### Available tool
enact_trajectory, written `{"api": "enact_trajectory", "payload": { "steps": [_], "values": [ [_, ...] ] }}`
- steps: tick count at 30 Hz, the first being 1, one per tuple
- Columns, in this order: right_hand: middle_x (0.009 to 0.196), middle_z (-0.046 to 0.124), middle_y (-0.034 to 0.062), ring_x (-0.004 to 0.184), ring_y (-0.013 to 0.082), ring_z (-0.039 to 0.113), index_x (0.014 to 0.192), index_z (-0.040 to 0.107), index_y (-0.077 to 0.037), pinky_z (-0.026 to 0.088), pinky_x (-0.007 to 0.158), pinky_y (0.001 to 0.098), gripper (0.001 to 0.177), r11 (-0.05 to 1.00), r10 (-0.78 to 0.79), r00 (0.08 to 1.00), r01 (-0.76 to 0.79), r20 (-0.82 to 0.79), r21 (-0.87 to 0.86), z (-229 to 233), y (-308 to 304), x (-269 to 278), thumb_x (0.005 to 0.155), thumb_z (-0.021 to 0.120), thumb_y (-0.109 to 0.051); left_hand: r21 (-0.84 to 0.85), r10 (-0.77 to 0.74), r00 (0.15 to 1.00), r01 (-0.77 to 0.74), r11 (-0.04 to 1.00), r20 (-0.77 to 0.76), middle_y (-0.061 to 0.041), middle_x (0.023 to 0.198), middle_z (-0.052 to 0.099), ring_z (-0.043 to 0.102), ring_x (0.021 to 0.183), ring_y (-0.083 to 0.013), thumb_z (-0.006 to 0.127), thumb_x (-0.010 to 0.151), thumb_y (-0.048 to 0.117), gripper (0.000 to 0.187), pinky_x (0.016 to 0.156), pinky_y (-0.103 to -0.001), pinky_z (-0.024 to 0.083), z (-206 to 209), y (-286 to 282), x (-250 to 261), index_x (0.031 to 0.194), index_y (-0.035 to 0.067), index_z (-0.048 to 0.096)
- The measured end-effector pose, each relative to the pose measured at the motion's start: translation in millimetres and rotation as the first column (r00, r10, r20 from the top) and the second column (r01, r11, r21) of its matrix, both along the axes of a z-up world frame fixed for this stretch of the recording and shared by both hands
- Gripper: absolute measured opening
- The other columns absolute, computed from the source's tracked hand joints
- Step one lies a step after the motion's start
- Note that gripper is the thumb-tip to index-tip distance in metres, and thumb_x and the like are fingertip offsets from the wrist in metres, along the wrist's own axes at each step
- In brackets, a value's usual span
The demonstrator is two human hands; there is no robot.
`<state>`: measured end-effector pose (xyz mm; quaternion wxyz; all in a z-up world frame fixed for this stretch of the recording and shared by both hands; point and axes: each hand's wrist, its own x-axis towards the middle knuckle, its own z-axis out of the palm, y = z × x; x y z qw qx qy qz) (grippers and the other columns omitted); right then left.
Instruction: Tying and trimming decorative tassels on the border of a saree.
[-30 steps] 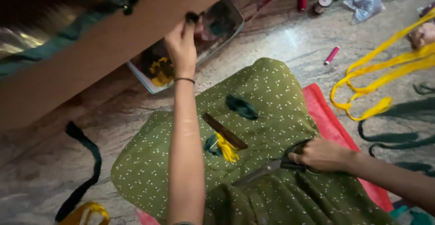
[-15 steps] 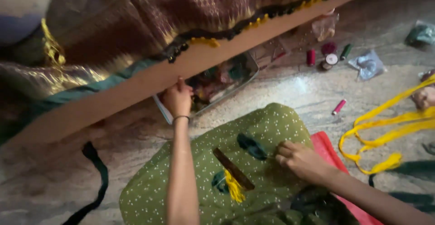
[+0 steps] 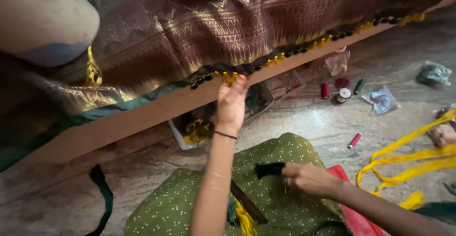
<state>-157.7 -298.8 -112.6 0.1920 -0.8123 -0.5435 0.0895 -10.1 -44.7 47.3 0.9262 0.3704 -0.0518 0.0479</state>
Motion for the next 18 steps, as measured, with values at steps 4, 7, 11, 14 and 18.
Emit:
{"api": "enact_trajectory", "payload": {
  "steps": [4, 7, 11, 14, 18],
  "values": [
    [0.105, 0.066, 0.0099, 0.096, 0.0288, 0.065, 0.1, 0.072, -0.002, 0.057, 0.079, 0.0382, 0.018, 0.971, -0.185, 0.981, 0.192, -0.057, 0.144, 58, 20, 20, 0.089, 0.063, -0.013, 0.181, 0.152, 0.988, -0.15, 0.972, 0.004, 0.005, 0.097, 0.067, 0.057, 0.088, -0.0067, 0.084, 0.09, 0.022, 0.02, 0.085, -0.026, 0.045, -36, -18, 22, 0.098, 0.013, 0.068],
    [0.102, 0.067, 0.0101, 0.095, 0.0306, 0.065, 0.103, 0.073, -0.002, 0.056, 0.08, 0.0397, 0.023, 0.953, -0.228, 0.974, 0.222, 0.004, 0.208, 75, 27, 27, 0.084, 0.063, -0.009, 0.315, 0.333, 0.942, -0.305, 0.899, -0.038, 0.006, 0.094, 0.068, 0.057, 0.085, -0.0054, 0.085, 0.091, 0.025, 0.022, 0.079, -0.026, 0.045, -37, -16, 21, 0.094, 0.009, 0.07],
    [0.092, 0.071, 0.0094, 0.086, 0.0282, 0.069, 0.092, 0.075, -0.006, 0.057, 0.074, 0.0392, 0.013, 0.892, -0.35, 0.921, 0.383, -0.169, 0.24, 81, 35, 42, 0.083, 0.071, -0.014, 0.658, 0.448, 0.894, -0.335, 0.674, -0.003, 0.005, 0.09, 0.073, 0.063, 0.082, -0.0053, 0.08, 0.091, 0.031, 0.026, 0.08, -0.024, 0.049, -77, 14, 12, 0.099, 0.007, 0.078],
    [0.088, 0.074, 0.01, 0.079, 0.0239, 0.072, 0.092, 0.076, -0.007, 0.058, 0.071, 0.0365, 0.01, 0.788, -0.46, 0.832, 0.544, -0.311, 0.289, 94, 47, 70, 0.087, 0.073, -0.016, 0.539, 0.382, 0.924, -0.325, 0.777, 0.007, 0.004, 0.095, 0.071, 0.062, 0.09, -0.0076, 0.078, 0.092, 0.032, 0.027, 0.087, -0.026, 0.049, -60, 26, 7, 0.105, 0.008, 0.075],
    [0.084, 0.076, 0.0083, 0.069, 0.0169, 0.074, 0.107, 0.077, -0.008, 0.059, 0.064, 0.0319, 0.017, 0.532, -0.603, 0.535, 0.822, -0.591, 0.201, 145, 78, 105, 0.092, 0.072, -0.014, 0.141, 0.192, 0.981, -0.191, 0.971, 0.01, 0.005, 0.106, 0.07, 0.064, 0.104, -0.0118, 0.075, 0.087, 0.031, 0.031, 0.101, -0.03, 0.047, -23, 23, 16, 0.111, 0.015, 0.067]
  ]
}}
